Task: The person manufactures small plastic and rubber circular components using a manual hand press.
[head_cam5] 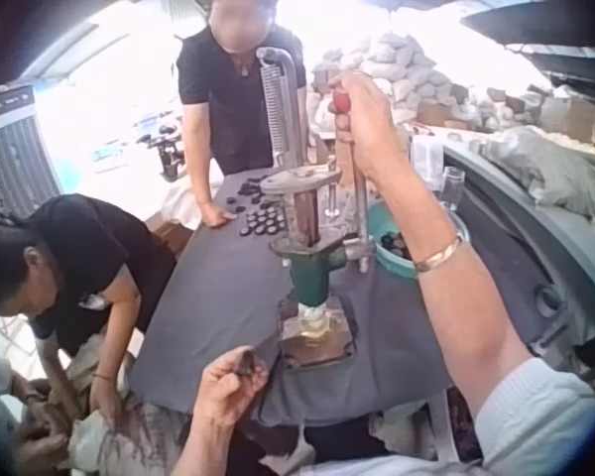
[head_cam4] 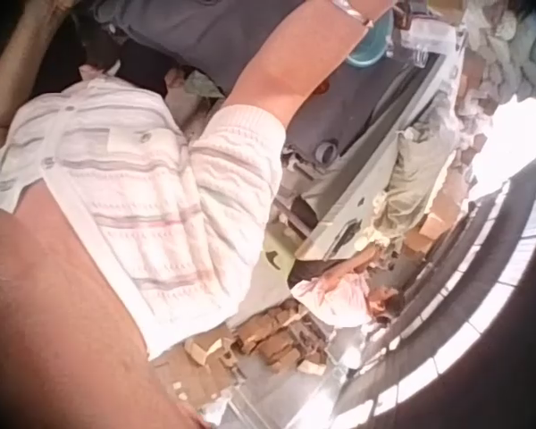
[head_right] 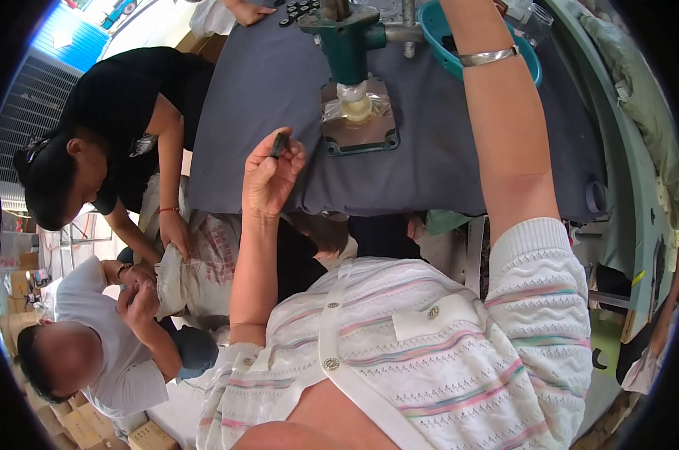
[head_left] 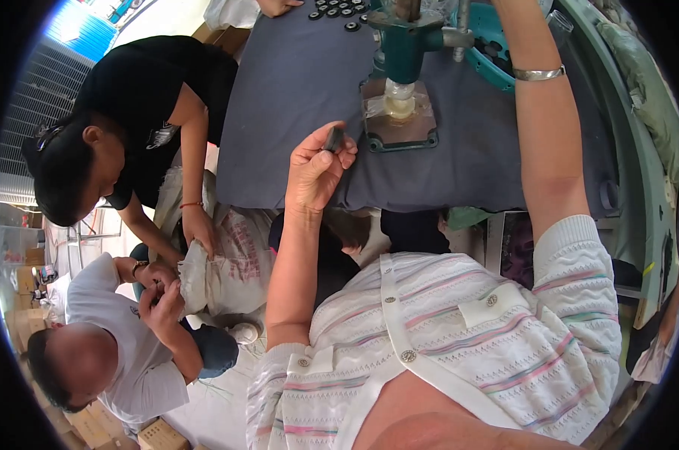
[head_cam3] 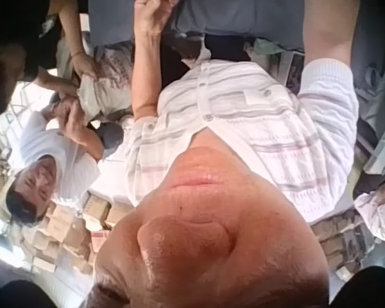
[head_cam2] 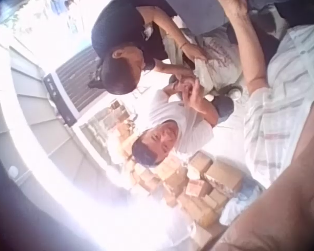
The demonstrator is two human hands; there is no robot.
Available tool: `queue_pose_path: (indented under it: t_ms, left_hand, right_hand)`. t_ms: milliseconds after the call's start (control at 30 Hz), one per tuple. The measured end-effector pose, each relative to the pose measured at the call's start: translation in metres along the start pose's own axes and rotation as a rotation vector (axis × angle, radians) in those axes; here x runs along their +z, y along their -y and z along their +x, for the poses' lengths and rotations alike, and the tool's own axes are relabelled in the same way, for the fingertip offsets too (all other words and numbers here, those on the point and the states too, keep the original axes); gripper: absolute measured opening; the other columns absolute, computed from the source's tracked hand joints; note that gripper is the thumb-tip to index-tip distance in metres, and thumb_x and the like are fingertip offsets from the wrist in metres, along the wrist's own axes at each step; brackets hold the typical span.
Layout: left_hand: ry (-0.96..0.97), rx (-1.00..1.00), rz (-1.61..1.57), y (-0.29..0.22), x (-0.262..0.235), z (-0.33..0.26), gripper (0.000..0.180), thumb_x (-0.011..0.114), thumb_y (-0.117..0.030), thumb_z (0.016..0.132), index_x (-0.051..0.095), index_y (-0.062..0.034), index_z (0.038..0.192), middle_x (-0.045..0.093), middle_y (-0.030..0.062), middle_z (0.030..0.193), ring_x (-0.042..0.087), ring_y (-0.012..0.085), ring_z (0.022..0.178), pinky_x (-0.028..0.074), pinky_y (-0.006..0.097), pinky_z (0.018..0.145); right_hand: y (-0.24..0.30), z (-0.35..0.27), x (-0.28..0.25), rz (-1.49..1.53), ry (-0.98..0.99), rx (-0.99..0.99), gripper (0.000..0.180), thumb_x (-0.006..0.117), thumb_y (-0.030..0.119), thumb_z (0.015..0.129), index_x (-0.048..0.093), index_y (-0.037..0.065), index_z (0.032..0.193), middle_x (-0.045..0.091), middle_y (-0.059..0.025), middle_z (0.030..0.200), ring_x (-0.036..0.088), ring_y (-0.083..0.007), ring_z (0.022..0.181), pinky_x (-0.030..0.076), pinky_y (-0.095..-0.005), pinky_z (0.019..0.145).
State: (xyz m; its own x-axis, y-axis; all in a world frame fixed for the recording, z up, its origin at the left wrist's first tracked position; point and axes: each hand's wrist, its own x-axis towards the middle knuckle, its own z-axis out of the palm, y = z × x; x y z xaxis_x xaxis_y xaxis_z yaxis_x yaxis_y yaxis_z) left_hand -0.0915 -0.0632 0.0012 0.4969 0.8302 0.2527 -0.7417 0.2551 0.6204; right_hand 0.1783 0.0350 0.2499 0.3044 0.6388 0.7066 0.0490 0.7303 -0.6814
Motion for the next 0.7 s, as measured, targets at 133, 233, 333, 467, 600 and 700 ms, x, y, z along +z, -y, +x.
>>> queue_pose_path:
  t_ms: [133, 233, 333, 467, 600, 700]
  left_hand:
    - [0.009, 0.047, -0.063, -0.001, -0.009, -0.006, 0.055, 0.080, -0.019, 0.074, 0.059, 0.0037, 0.119, 0.062, 0.0113, 0.093, 0.056, 0.0216, 0.086, 0.045, 0.028, 0.070]
    - [0.019, 0.052, -0.090, -0.003, -0.008, -0.009, 0.056, 0.080, -0.020, 0.074, 0.058, 0.0034, 0.120, 0.060, 0.0100, 0.091, 0.053, 0.0217, 0.085, 0.044, 0.028, 0.070]
    - [0.025, 0.038, -0.111, -0.002, -0.006, -0.007, 0.063, 0.082, -0.023, 0.073, 0.054, 0.0046, 0.123, 0.059, 0.0103, 0.091, 0.049, 0.0213, 0.088, 0.043, 0.028, 0.067]
    - [0.045, 0.046, -0.125, -0.004, -0.005, -0.008, 0.063, 0.081, -0.023, 0.074, 0.053, 0.0045, 0.123, 0.059, 0.0100, 0.091, 0.049, 0.0211, 0.088, 0.043, 0.028, 0.067]
    - [0.033, 0.060, -0.149, -0.002, -0.008, -0.011, 0.061, 0.078, -0.027, 0.077, 0.053, 0.0050, 0.123, 0.057, 0.0101, 0.092, 0.047, 0.0216, 0.086, 0.042, 0.029, 0.065]
    - [0.034, 0.048, -0.202, -0.004, -0.005, -0.014, 0.061, 0.075, -0.027, 0.076, 0.053, 0.0056, 0.123, 0.056, 0.0109, 0.091, 0.047, 0.0229, 0.082, 0.041, 0.030, 0.065]
  right_hand:
    - [-0.003, -0.002, 0.006, 0.043, -0.047, -0.007, 0.020, 0.047, 0.030, 0.097, 0.055, 0.012, 0.092, 0.047, 0.0026, 0.070, 0.035, -0.0023, 0.048, 0.023, -0.0168, 0.039]
    - [0.014, 0.011, -0.013, 0.484, 0.023, 0.426, 0.020, 0.048, 0.030, 0.096, 0.055, 0.012, 0.093, 0.048, 0.0021, 0.070, 0.035, -0.0025, 0.048, 0.023, -0.0165, 0.039]
    - [0.000, 0.007, -0.007, 0.483, 0.020, 0.423, 0.020, 0.048, 0.031, 0.096, 0.055, 0.012, 0.093, 0.048, 0.0016, 0.070, 0.036, -0.0027, 0.048, 0.024, -0.0166, 0.039]
    - [-0.003, 0.002, 0.001, 0.029, -0.052, -0.009, 0.022, 0.049, 0.033, 0.095, 0.055, 0.011, 0.094, 0.047, 0.0010, 0.070, 0.036, -0.0031, 0.048, 0.024, -0.0168, 0.039]
    - [-0.011, 0.002, -0.001, 0.037, -0.038, -0.010, 0.023, 0.049, 0.033, 0.096, 0.056, 0.011, 0.095, 0.047, 0.0010, 0.070, 0.036, -0.0031, 0.048, 0.024, -0.0170, 0.039]
    - [-0.009, 0.002, 0.000, 0.041, -0.050, 0.001, 0.024, 0.049, 0.033, 0.096, 0.056, 0.011, 0.095, 0.048, 0.0009, 0.070, 0.036, -0.0033, 0.049, 0.025, -0.0171, 0.039]
